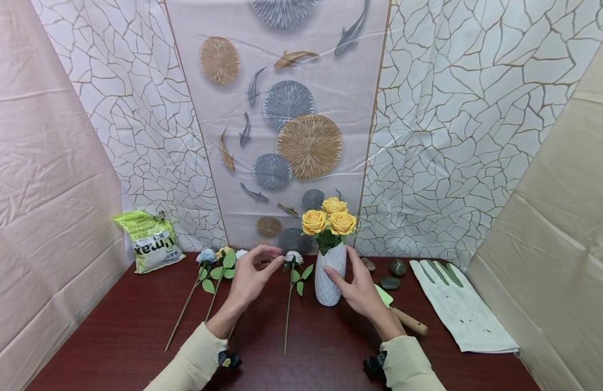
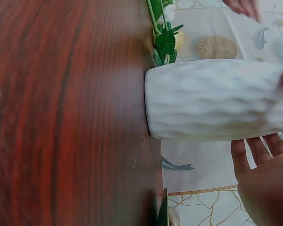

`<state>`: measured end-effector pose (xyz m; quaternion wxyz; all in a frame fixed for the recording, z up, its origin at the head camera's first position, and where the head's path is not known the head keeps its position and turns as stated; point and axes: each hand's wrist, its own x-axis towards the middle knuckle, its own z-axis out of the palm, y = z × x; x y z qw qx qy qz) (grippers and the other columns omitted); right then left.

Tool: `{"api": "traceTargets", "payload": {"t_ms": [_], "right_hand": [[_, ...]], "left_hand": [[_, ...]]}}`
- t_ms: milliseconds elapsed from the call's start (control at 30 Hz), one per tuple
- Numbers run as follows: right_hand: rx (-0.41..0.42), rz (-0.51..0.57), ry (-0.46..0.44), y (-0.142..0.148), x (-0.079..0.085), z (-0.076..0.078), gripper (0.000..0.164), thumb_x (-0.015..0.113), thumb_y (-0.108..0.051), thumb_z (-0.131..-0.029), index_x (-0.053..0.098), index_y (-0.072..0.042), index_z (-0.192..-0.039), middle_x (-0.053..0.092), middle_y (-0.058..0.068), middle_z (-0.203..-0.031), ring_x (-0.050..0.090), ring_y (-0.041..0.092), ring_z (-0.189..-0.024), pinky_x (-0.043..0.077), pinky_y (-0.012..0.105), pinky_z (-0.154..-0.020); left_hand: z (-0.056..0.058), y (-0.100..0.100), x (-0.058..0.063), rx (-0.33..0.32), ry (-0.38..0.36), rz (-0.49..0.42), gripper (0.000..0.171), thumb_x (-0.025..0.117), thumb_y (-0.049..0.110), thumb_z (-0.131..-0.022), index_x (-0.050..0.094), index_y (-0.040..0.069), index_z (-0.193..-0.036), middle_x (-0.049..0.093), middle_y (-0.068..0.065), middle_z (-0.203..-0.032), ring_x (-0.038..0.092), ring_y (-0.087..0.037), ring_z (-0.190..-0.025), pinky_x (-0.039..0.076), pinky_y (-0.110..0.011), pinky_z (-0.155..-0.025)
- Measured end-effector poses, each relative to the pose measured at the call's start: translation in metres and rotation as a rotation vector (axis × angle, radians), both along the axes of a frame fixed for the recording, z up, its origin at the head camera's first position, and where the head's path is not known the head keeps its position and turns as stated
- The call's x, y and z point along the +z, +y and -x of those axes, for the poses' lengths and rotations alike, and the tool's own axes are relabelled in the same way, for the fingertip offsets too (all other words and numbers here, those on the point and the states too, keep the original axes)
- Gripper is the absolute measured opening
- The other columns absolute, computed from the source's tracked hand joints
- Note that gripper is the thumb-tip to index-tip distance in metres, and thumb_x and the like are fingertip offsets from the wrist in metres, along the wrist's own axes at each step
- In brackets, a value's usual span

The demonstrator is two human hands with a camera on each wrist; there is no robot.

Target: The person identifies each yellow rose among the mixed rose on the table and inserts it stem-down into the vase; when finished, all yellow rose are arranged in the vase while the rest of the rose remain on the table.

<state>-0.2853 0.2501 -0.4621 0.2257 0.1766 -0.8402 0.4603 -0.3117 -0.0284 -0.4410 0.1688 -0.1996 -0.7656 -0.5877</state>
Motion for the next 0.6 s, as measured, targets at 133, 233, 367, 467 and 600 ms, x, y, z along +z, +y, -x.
{"api": "traceTargets", "payload": {"t_ms": [133, 233, 367, 467, 600], "right_hand": [[-0.001, -0.010, -0.010, 0.002, -0.002, 0.002, 0.069, 0.069, -0.032, -0.097, 0.031, -0.033, -0.155, 0.054, -0.005, -0.145, 0.054, 0.014, -0.130, 0.050, 0.034, -0.101], [-0.010, -0.017, -0.013, 0.004, -0.002, 0.001, 0.070, 0.068, -0.034, -0.097, 0.029, -0.034, -0.155, 0.053, -0.004, -0.147, 0.054, 0.016, -0.131, 0.049, 0.036, -0.102], [-0.016, -0.021, -0.006, 0.006, -0.002, 0.000, 0.069, 0.067, -0.033, -0.098, 0.030, -0.033, -0.155, 0.054, -0.002, -0.145, 0.056, 0.017, -0.129, 0.050, 0.033, -0.100], [-0.005, -0.013, -0.014, 0.004, -0.002, 0.001, 0.069, 0.068, -0.033, -0.097, 0.031, -0.034, -0.155, 0.055, -0.003, -0.144, 0.057, 0.016, -0.128, 0.051, 0.029, -0.098], [-0.007, -0.006, -0.029, 0.003, -0.002, 0.001, 0.069, 0.068, -0.036, -0.097, 0.030, -0.036, -0.154, 0.053, -0.007, -0.145, 0.055, 0.013, -0.130, 0.050, 0.031, -0.101]], "left_hand": [[0.003, -0.032, -0.012, 0.073, -0.071, 0.073, 0.016, 0.075, 0.028, -0.092, 0.074, 0.024, -0.107, 0.074, 0.007, -0.101, 0.071, -0.010, -0.094, 0.061, -0.035, -0.086], [0.008, -0.050, -0.017, 0.114, -0.132, 0.139, 0.015, 0.075, 0.025, -0.092, 0.074, 0.022, -0.107, 0.074, 0.005, -0.101, 0.071, -0.012, -0.093, 0.061, -0.034, -0.085], [0.013, -0.066, -0.020, 0.092, -0.224, 0.282, 0.017, 0.074, 0.020, -0.093, 0.075, 0.014, -0.109, 0.075, 0.000, -0.100, 0.070, -0.015, -0.090, 0.060, -0.032, -0.077], [0.014, -0.077, -0.020, 0.078, -0.294, 0.373, 0.018, 0.074, 0.018, -0.093, 0.076, 0.011, -0.109, 0.075, -0.002, -0.098, 0.071, -0.016, -0.087, 0.059, -0.032, -0.071], [0.014, -0.084, -0.020, 0.072, -0.346, 0.417, 0.017, 0.074, 0.017, -0.092, 0.076, 0.011, -0.108, 0.075, -0.001, -0.096, 0.070, -0.014, -0.083, 0.058, -0.032, -0.068]]}}
